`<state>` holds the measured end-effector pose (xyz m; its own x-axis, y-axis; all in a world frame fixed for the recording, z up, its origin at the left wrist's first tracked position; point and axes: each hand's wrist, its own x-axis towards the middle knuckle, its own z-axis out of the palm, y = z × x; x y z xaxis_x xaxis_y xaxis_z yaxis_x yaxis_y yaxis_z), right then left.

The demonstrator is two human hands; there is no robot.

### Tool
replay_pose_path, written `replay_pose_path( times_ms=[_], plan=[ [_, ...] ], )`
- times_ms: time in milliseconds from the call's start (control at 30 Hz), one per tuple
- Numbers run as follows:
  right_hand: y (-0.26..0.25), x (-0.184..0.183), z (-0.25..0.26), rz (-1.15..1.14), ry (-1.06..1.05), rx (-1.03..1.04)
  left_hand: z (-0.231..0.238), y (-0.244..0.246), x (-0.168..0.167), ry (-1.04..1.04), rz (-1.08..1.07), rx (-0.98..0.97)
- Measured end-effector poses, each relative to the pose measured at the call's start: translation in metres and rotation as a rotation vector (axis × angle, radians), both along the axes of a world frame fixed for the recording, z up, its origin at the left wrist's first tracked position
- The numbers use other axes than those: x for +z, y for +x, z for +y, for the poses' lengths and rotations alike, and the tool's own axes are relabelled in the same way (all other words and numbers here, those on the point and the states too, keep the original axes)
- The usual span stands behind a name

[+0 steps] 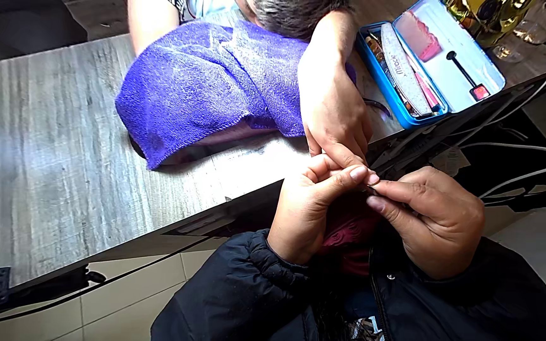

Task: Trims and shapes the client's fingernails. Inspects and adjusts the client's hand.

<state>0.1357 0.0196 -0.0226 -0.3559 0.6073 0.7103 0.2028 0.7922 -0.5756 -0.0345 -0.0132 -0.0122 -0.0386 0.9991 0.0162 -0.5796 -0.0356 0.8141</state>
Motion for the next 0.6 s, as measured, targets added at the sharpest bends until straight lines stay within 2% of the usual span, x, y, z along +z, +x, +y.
replay_pose_path(
  times_ms=[133, 233, 300, 433, 500, 600],
  plan=[
    [0.014, 0.007, 0.015, 0.043, -0.105, 0.191, 0.001, -0.006, -0.007, 0.031, -0.107, -0.072],
    [0.024, 0.015, 0.035, 0.102, -0.193, 0.236, 0.0, -0.012, -0.01, 0.022, -0.153, -0.1],
    [0.026, 0.023, 0.056, 0.071, -0.175, 0.153, 0.0, -0.015, -0.012, 0.032, -0.165, -0.127],
    [0.014, 0.049, 0.101, -0.321, -0.109, -0.139, -0.001, -0.02, -0.013, 0.03, -0.211, -0.149],
    [-0.003, 0.06, 0.117, -0.468, -0.085, -0.199, -0.002, -0.021, -0.014, 0.041, -0.231, -0.159],
    [-0.032, 0.064, 0.134, -0.554, -0.002, -0.208, -0.002, -0.024, -0.017, 0.064, -0.259, -0.187]
  ],
)
